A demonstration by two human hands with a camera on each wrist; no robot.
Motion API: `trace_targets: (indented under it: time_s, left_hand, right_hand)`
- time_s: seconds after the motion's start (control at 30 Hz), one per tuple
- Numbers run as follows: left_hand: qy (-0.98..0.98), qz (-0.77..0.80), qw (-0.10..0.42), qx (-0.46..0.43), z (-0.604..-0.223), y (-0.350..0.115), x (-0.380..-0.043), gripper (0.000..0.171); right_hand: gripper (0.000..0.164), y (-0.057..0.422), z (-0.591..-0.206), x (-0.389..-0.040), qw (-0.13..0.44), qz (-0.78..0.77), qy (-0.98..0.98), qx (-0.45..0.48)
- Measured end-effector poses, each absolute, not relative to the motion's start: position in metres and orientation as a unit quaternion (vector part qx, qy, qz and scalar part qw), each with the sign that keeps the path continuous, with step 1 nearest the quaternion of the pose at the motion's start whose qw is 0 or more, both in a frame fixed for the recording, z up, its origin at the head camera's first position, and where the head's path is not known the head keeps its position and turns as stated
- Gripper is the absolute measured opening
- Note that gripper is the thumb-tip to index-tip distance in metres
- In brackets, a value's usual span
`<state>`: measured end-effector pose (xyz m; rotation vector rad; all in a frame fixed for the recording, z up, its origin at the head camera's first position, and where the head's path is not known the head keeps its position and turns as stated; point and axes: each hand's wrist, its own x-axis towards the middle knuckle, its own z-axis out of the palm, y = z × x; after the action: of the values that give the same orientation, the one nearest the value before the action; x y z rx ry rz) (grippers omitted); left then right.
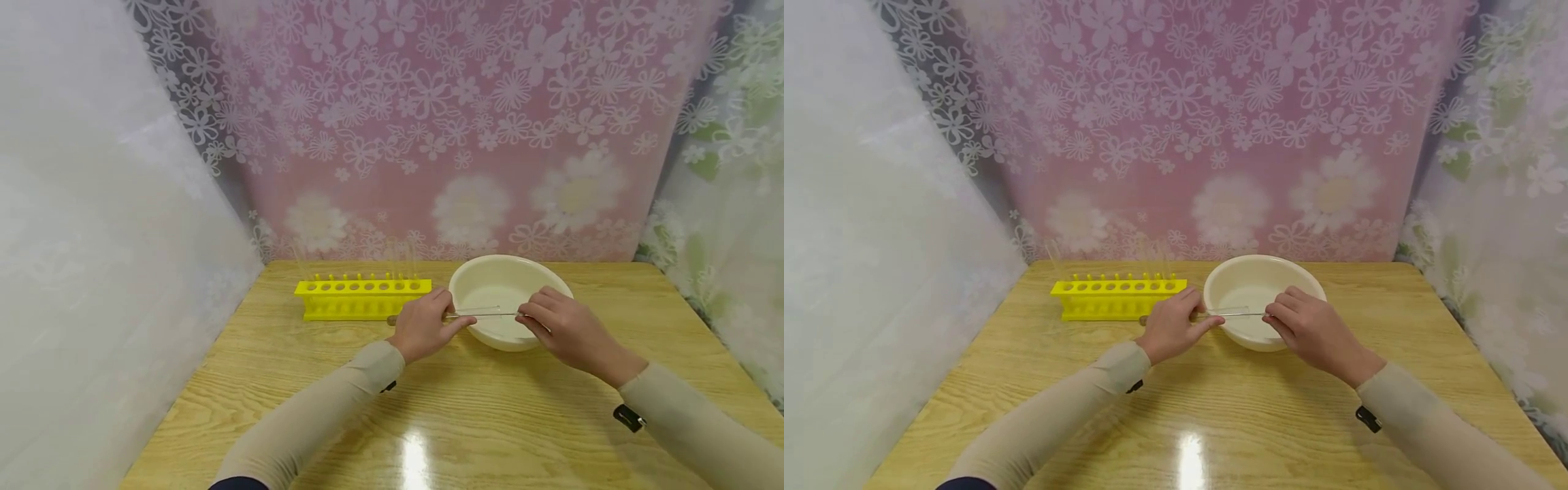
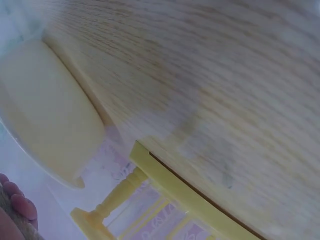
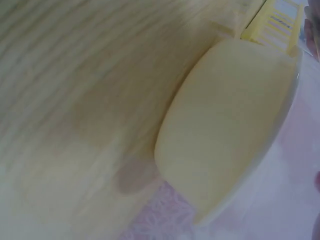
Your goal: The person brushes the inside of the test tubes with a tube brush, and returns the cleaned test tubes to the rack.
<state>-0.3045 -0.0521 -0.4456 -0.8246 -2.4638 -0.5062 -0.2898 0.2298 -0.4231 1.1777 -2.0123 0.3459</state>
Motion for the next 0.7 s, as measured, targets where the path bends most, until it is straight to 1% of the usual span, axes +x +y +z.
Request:
trace_targets:
  time_s: [0.07,0.13,0.17,0.23,0.3,0.37,0.47,0.53,0.57,0.6,0.63,0.67,0.7]
  left_hand:
    - [-0.902,-0.184,0.246,-0.304,-0.446,-0.053,-0.305,0.042]
    - [-0.901,-0.183,0.248,-0.307,-0.445,-0.053,-0.305,0.042]
    - [-0.900,-0.183,0.248,-0.308,-0.445,-0.053,-0.305,0.042]
    - [-0.899,-0.180,0.252,-0.311,-0.445,-0.053,-0.305,0.041]
    - [-0.896,-0.175,0.260,-0.314,-0.444,-0.053,-0.305,0.042]
    - [-0.893,-0.166,0.273,-0.318,-0.444,-0.053,-0.305,0.043]
    - [-0.887,-0.150,0.292,-0.325,-0.444,-0.052,-0.304,0.044]
    - [-0.885,-0.144,0.298,-0.327,-0.444,-0.052,-0.304,0.044]
    - [-0.886,-0.142,0.297,-0.327,-0.444,-0.052,-0.304,0.044]
    - [-0.887,-0.143,0.294,-0.326,-0.444,-0.052,-0.304,0.044]
    - [-0.889,-0.145,0.290,-0.324,-0.444,-0.052,-0.304,0.043]
    - [-0.891,-0.149,0.283,-0.321,-0.444,-0.052,-0.304,0.043]
    - [-0.894,-0.154,0.276,-0.318,-0.445,-0.052,-0.304,0.042]
  right_hand:
    - [0.041,0.230,-0.421,-0.290,0.387,0.130,-0.780,0.474]
    - [0.035,0.230,-0.420,-0.289,0.374,0.135,-0.783,0.478]
    - [0.029,0.230,-0.419,-0.289,0.361,0.143,-0.790,0.475]
    - [0.018,0.229,-0.418,-0.287,0.311,0.181,-0.813,0.458]
    - [0.016,0.229,-0.415,-0.284,0.226,0.251,-0.841,0.423]
    - [0.018,0.228,-0.412,-0.282,0.122,0.345,-0.855,0.367]
    - [0.028,0.226,-0.405,-0.282,-0.048,0.496,-0.825,0.266]
    - [0.034,0.225,-0.401,-0.283,-0.124,0.558,-0.795,0.206]
    - [0.036,0.224,-0.400,-0.284,-0.145,0.572,-0.786,0.185]
    - [0.036,0.224,-0.400,-0.284,-0.153,0.573,-0.786,0.177]
    - [0.036,0.224,-0.400,-0.284,-0.141,0.557,-0.798,0.182]
    - [0.034,0.224,-0.402,-0.284,-0.114,0.530,-0.817,0.196]
    - [0.030,0.224,-0.404,-0.284,-0.075,0.494,-0.838,0.219]
